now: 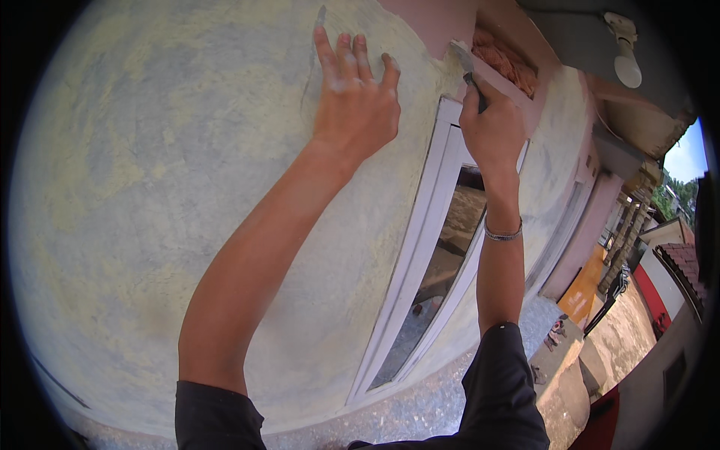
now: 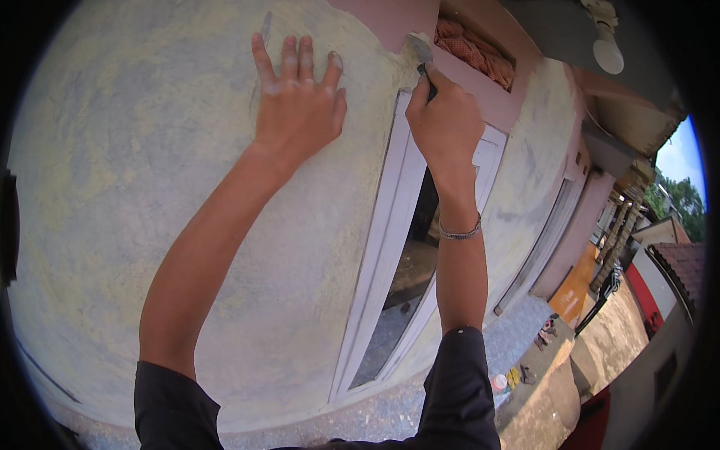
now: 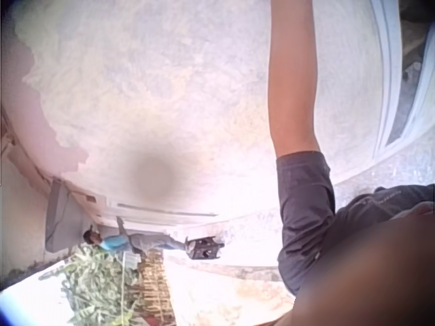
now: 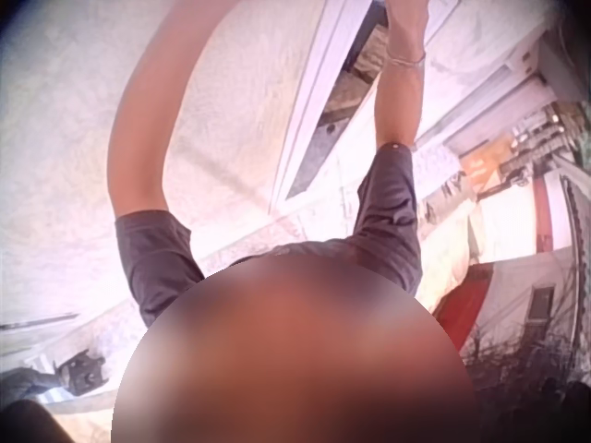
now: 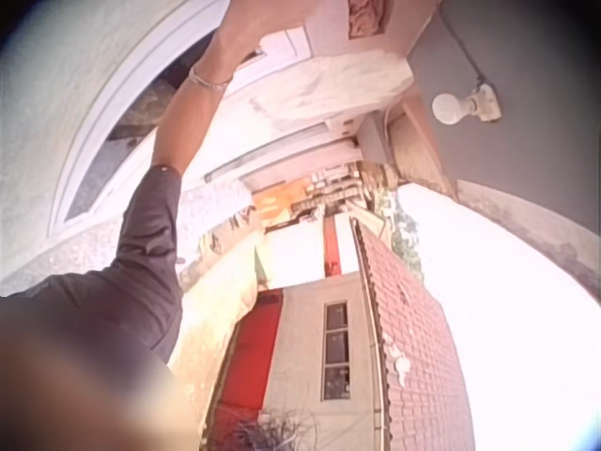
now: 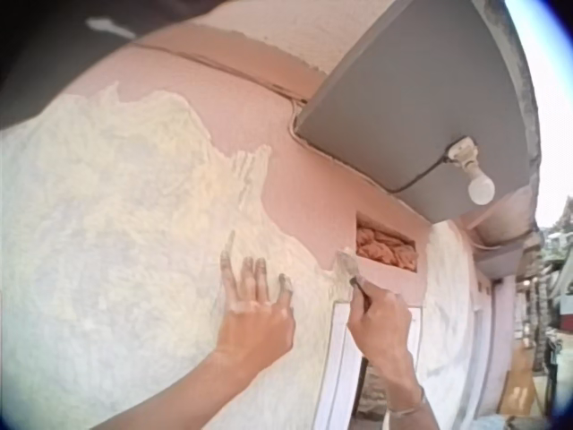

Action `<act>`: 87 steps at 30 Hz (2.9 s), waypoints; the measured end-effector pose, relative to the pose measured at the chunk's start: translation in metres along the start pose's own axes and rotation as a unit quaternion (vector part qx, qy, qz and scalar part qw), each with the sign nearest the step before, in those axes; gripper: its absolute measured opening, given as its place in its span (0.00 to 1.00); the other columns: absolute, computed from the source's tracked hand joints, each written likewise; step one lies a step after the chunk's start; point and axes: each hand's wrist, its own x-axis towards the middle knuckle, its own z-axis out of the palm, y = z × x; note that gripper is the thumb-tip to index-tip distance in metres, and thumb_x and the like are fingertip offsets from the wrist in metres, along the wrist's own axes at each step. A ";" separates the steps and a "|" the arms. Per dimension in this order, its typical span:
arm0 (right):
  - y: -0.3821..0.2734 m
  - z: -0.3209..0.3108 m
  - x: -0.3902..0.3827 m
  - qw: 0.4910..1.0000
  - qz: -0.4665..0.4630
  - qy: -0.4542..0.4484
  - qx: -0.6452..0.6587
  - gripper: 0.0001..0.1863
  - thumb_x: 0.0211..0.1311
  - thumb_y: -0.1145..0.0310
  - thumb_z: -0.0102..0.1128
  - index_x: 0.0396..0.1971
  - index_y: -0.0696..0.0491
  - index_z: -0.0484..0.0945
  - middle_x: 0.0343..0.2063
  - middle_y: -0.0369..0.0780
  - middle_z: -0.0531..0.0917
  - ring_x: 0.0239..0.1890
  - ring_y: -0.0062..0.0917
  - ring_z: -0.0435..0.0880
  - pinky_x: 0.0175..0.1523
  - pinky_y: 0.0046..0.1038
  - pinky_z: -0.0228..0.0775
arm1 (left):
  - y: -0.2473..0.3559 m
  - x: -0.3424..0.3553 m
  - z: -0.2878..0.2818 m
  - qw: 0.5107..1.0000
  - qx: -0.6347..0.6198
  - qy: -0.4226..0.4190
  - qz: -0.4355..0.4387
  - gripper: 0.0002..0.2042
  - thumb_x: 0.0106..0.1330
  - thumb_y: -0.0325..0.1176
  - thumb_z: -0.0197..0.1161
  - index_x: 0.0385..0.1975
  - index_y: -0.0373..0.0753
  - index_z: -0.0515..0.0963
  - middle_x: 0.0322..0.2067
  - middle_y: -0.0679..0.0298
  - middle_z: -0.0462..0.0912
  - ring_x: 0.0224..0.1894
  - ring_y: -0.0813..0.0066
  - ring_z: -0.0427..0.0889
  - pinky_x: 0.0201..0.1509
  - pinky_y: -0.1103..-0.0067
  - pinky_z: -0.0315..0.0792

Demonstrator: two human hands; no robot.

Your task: The person uses a putty knife to spread a light-colored plaster-like material over a pink wall surface. They repeatedly apply and smooth the material across the wall, working around a white-framed window and an upper recessed area.

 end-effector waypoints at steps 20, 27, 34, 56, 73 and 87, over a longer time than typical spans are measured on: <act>0.011 0.012 0.016 1.000 -0.011 0.018 0.007 0.18 0.69 0.61 0.60 0.52 0.50 0.90 0.30 0.49 0.90 0.34 0.48 0.90 0.40 0.44 0.82 | 0.000 -0.001 0.002 1.000 0.002 -0.006 0.012 0.24 0.70 0.44 0.61 0.62 0.39 0.81 0.63 0.36 0.80 0.70 0.36 0.75 0.77 0.29 0.37; 0.012 0.017 0.026 0.999 -0.020 0.043 0.002 0.18 0.70 0.60 0.60 0.52 0.49 0.90 0.28 0.49 0.89 0.33 0.48 0.90 0.39 0.44 0.82 | 0.001 -0.001 0.003 1.000 0.001 -0.003 0.005 0.24 0.69 0.44 0.62 0.61 0.39 0.82 0.63 0.36 0.80 0.69 0.35 0.75 0.77 0.29 0.37; 0.008 0.014 0.040 0.996 -0.048 0.073 -0.023 0.19 0.69 0.59 0.59 0.53 0.49 0.90 0.29 0.49 0.90 0.35 0.48 0.90 0.43 0.45 0.83 | 0.002 -0.001 0.003 1.000 -0.004 -0.006 0.005 0.24 0.69 0.45 0.62 0.61 0.39 0.82 0.62 0.35 0.80 0.69 0.34 0.75 0.77 0.28 0.37; 0.024 0.022 0.060 0.998 -0.036 0.035 -0.038 0.18 0.69 0.58 0.59 0.50 0.47 0.91 0.37 0.49 0.91 0.40 0.49 0.90 0.48 0.47 0.83 | 0.001 -0.002 0.002 1.000 -0.026 -0.010 -0.007 0.24 0.69 0.46 0.61 0.61 0.40 0.82 0.63 0.38 0.80 0.71 0.38 0.74 0.76 0.28 0.38; 0.012 0.015 0.075 0.997 -0.037 0.058 -0.041 0.18 0.69 0.58 0.59 0.49 0.48 0.91 0.33 0.50 0.91 0.41 0.50 0.91 0.50 0.45 0.83 | 0.000 -0.003 0.003 0.999 -0.036 -0.019 -0.005 0.25 0.69 0.46 0.62 0.61 0.39 0.81 0.65 0.37 0.78 0.71 0.37 0.73 0.76 0.28 0.38; 0.014 0.024 0.086 0.999 0.015 0.008 -0.050 0.18 0.70 0.57 0.59 0.51 0.47 0.91 0.38 0.50 0.91 0.44 0.49 0.90 0.51 0.45 0.82 | 0.003 -0.004 0.005 1.000 -0.026 -0.008 0.000 0.25 0.69 0.45 0.63 0.61 0.38 0.81 0.63 0.38 0.80 0.71 0.36 0.73 0.76 0.28 0.39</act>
